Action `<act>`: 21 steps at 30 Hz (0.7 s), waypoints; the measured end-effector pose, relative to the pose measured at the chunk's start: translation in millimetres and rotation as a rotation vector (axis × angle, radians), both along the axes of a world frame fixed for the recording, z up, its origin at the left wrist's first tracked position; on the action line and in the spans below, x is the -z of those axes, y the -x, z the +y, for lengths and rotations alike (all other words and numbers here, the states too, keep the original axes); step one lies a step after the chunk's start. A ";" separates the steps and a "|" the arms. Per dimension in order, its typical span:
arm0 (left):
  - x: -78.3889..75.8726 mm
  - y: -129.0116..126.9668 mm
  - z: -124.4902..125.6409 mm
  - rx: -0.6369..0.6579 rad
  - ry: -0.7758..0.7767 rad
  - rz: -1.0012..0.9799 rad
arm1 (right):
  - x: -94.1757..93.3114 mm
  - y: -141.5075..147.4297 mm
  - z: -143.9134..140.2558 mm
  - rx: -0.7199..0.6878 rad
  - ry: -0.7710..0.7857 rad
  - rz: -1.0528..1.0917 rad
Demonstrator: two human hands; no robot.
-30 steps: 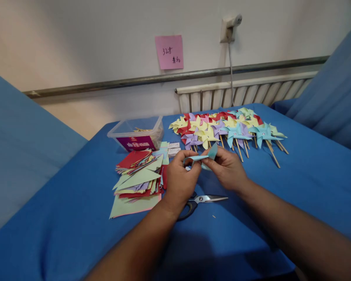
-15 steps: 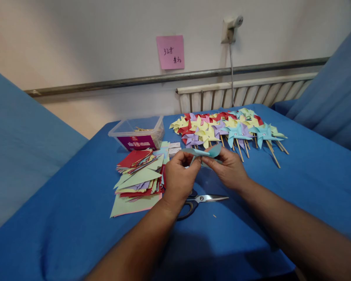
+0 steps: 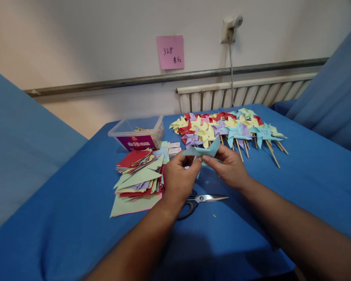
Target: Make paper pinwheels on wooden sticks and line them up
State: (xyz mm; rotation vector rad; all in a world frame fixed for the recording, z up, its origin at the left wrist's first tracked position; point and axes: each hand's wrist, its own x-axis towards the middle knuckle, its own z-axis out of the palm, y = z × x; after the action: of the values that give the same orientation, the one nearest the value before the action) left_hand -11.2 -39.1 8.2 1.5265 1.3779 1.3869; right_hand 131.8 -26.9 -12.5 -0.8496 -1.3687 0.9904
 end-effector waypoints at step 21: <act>-0.1 -0.4 -2.5 0.087 -0.033 -0.054 | -5.5 -4.7 -1.1 0.030 -0.010 -0.029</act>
State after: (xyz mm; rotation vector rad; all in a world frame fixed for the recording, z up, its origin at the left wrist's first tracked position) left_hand -10.7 -41.6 8.3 1.5402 1.2476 1.3937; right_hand 136.5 -28.0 -7.0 -0.8780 -1.3807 0.9511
